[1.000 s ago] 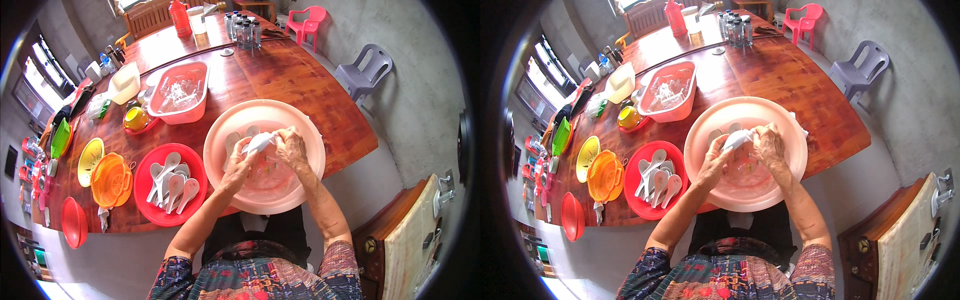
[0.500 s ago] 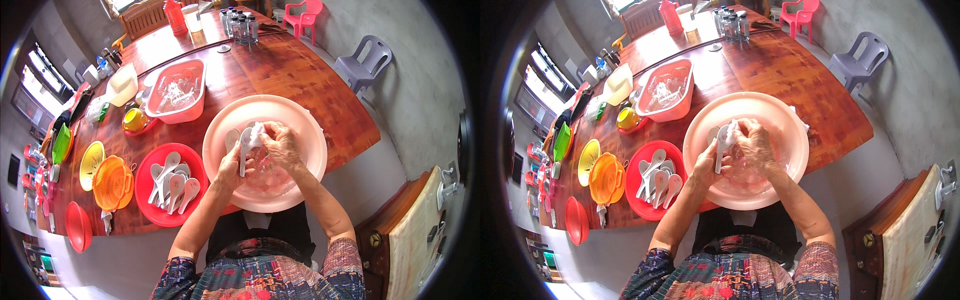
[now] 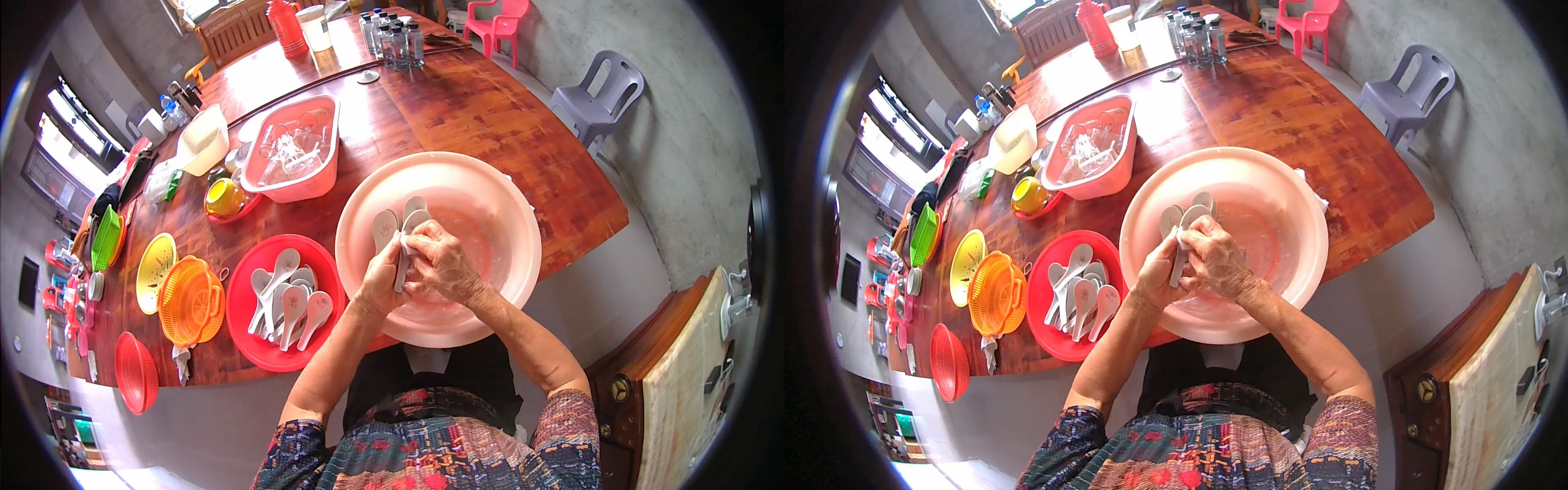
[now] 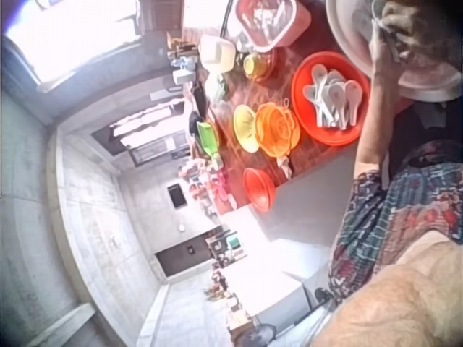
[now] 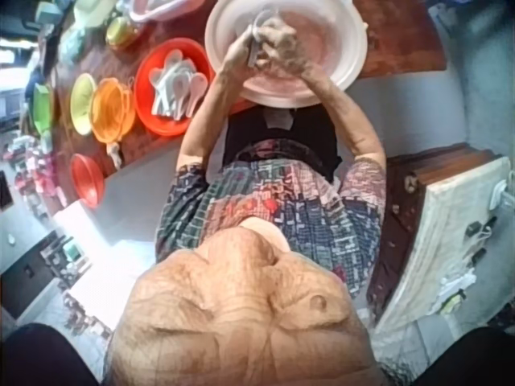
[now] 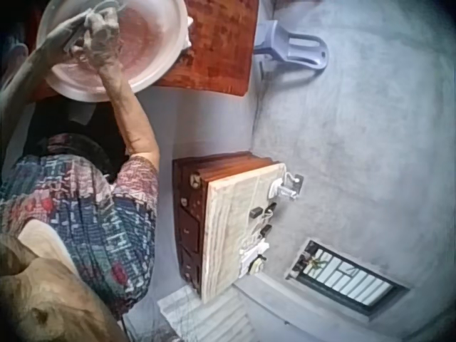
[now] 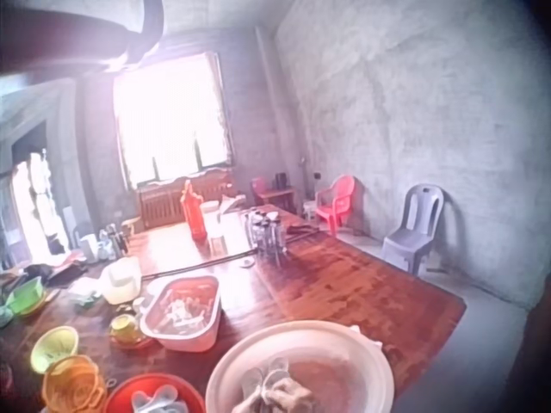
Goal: The person washes white plastic spoons one by one in a pink basin filled with water. They scrub each spoon with their hands and then place it into a red tray on the table. The process is repeated for multiple spoons throughout the video.
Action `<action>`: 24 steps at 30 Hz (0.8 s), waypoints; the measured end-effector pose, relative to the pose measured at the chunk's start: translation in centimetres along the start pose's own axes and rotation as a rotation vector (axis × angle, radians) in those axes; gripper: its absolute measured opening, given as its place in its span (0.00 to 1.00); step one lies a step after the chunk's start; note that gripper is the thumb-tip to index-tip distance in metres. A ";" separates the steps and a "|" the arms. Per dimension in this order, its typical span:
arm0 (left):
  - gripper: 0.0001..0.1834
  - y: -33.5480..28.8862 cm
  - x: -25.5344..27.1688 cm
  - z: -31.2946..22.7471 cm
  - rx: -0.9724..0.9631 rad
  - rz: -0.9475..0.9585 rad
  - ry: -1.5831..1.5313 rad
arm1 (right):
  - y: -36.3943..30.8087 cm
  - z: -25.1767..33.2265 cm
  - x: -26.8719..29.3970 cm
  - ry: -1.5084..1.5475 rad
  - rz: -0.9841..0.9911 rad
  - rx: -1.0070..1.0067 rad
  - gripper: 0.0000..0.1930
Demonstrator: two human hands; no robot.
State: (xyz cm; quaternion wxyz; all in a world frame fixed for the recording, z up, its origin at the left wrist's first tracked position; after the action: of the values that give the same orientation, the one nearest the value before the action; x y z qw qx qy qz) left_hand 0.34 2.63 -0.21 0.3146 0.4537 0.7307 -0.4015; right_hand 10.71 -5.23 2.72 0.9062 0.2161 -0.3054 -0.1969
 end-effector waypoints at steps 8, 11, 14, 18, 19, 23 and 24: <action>0.16 0.0 0.7 -0.3 -0.035 -0.001 -0.012 | 2.5 0.5 -0.3 -0.386 -0.282 -0.059 0.07; 0.19 0.5 0.5 0.2 -0.158 -0.121 0.048 | 1.5 0.4 -1.3 -0.254 -0.150 -0.127 0.06; 0.22 1.1 1.0 0.2 -0.221 -0.103 -0.048 | 0.7 1.0 -1.3 -0.090 0.019 -0.218 0.06; 0.22 0.7 1.8 -0.1 -0.169 -0.056 0.002 | -1.3 2.3 -1.0 0.068 0.133 -0.164 0.05; 0.22 0.8 2.1 -0.1 -0.190 -0.078 0.024 | -1.6 2.6 -0.9 0.107 0.156 -0.124 0.05; 0.21 0.7 2.2 -0.1 -0.246 -0.154 0.093 | -0.4 2.5 2.9 -0.347 0.617 -0.414 0.09; 0.21 0.6 1.6 -0.2 -0.240 -0.165 0.097 | -1.1 0.7 3.0 -0.525 0.520 -0.413 0.10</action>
State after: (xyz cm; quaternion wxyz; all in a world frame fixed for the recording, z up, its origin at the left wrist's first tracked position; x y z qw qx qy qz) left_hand 0.21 3.58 -1.63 0.2970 0.3701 0.8226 -0.3132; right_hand 12.22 -7.81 4.06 0.8413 -0.1117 -0.5246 -0.0673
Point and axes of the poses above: each hand's wrist, its own y-axis towards the middle knuckle, its own x-axis out of the back of the hand, z = x × y, the point moved 1 cm from there along y, towards the middle knuckle, and after that the axes turned 5 degrees about y, right-handed, at the moved point
